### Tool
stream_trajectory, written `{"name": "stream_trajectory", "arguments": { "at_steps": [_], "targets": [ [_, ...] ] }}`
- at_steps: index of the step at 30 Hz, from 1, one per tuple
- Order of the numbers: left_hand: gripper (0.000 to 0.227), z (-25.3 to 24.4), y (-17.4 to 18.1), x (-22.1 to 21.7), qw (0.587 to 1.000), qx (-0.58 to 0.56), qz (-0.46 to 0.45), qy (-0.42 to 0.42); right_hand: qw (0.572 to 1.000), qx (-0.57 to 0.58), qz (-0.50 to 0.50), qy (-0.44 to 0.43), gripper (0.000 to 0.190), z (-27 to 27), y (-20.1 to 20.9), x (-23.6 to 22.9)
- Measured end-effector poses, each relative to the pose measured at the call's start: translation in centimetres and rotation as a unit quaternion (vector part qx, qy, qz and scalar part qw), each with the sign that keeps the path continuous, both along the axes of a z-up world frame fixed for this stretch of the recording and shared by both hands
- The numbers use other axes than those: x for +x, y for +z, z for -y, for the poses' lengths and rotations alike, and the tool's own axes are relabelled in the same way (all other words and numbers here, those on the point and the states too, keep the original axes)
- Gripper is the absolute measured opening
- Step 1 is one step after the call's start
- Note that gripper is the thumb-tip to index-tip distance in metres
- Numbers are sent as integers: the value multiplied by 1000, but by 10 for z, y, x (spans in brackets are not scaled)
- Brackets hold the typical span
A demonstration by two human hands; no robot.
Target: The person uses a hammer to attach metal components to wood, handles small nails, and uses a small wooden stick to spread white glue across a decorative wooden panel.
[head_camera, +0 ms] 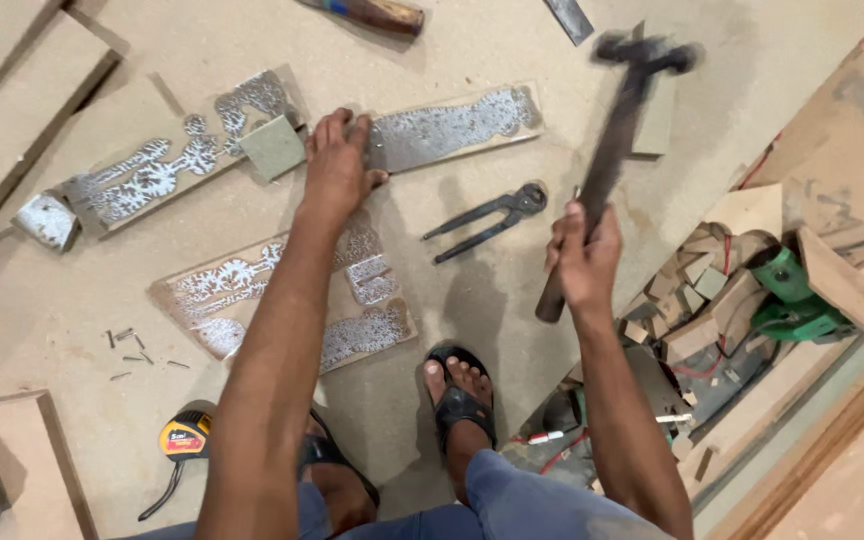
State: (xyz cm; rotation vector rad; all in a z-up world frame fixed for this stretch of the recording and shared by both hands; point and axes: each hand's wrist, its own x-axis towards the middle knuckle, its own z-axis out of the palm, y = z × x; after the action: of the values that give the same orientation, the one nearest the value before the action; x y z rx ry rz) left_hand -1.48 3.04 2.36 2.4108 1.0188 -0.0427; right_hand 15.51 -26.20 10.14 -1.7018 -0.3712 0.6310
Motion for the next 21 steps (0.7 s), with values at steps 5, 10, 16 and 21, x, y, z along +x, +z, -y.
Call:
{"name": "stream_trajectory", "arguments": {
  "at_steps": [5, 10, 16, 21],
  "targets": [
    [96, 1, -6, -1, 1000, 5, -4, 0, 999, -15, 32, 15, 23, 1, -31, 3],
    [95, -2, -8, -4, 1000, 19, 16, 1, 928, -160, 303, 150, 21, -7, -57, -16],
    [91, -1, -20, -10, 999, 39, 33, -1, 967, -69, 244, 0, 21, -2, 11, -4],
    [92, 0, -21, -9, 999, 40, 24, -7, 909, -240, 305, 152, 24, -21, -33, -11]
  ]
}}
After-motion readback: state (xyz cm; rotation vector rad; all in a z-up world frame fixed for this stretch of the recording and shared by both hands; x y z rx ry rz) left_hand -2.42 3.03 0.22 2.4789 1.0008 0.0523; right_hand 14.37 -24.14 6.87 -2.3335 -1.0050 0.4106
